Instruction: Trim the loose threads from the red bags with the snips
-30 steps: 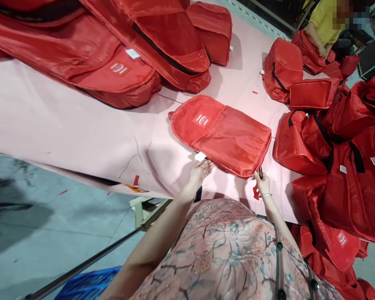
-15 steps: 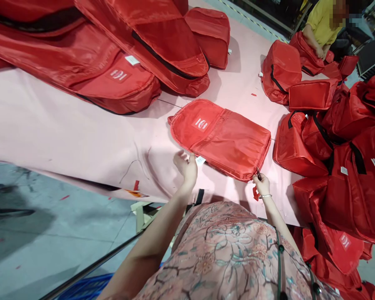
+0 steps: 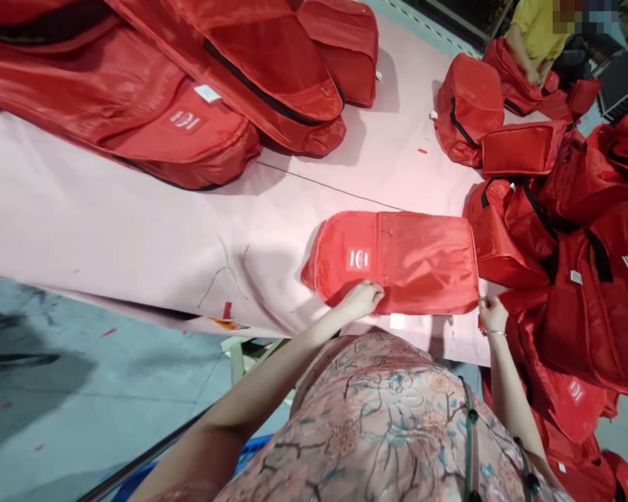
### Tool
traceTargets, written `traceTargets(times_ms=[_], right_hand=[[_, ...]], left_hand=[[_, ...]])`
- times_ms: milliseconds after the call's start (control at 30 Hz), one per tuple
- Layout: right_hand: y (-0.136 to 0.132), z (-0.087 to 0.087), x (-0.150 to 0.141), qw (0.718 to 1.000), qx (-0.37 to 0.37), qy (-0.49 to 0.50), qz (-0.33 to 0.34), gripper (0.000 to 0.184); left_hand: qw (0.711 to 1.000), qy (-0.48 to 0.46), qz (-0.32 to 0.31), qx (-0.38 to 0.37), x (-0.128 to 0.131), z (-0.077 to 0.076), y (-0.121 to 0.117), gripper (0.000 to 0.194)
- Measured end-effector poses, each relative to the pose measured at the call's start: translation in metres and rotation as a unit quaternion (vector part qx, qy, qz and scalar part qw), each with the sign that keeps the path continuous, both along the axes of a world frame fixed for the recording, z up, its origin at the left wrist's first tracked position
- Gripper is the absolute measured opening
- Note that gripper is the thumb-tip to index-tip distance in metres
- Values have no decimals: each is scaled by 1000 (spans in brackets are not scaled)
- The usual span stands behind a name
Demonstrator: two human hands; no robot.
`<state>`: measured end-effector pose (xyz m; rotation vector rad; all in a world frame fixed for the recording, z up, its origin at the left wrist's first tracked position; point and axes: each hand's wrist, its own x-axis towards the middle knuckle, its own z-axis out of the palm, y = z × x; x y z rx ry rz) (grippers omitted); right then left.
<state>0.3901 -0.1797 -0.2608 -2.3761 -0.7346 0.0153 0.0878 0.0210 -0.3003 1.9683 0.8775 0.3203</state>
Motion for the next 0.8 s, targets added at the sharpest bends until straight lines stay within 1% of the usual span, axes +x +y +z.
traceTargets(times_ms=[33, 67, 100, 167, 233, 267, 300, 367, 400, 467, 533, 567, 667, 800], right_hand=[[-1, 5, 1, 998, 17, -42, -33, 17], [1, 10, -2, 995, 37, -74, -49, 18], [6, 13, -9, 993, 54, -93, -47, 21], [25, 14, -32, 993, 77, -90, 4, 30], [51, 9, -64, 992, 82, -53, 83, 37], [66, 4, -83, 989, 81, -33, 120, 40], [81, -1, -101, 984, 69, -16, 161, 40], [110, -13, -135, 965, 19, 15, 260, 37], [122, -19, -149, 958, -16, 26, 284, 33], [141, -29, -169, 951, -98, 31, 293, 27], [151, -37, -178, 946, -166, 10, 277, 23], [153, -39, -180, 943, -187, -7, 275, 22], [151, -42, -180, 929, -221, -59, 292, 20], [148, -40, -181, 914, -249, -99, 303, 20]], left_hand=[[999, -26, -23, -30, 2, 0, -5, 11], [998, -40, -30, -39, 3, -1, -6, 10], [999, -41, -17, -23, 3, -3, -3, 11], [996, -11, 59, 66, 1, -8, 7, 18], [977, 17, 145, 153, -5, -15, 21, 24], [968, 22, 177, 179, -8, -19, 26, 25], [961, 22, 194, 194, -12, -23, 31, 25], [959, 15, 195, 204, -17, -30, 36, 24], [961, 12, 191, 202, -19, -32, 37, 24], [963, 6, 189, 193, -20, -34, 36, 23], [964, 4, 191, 184, -20, -35, 35, 23], [965, 5, 190, 179, -20, -34, 34, 23], [967, 13, 183, 177, -18, -34, 34, 23], [964, 46, 166, 203, -17, -34, 38, 23]])
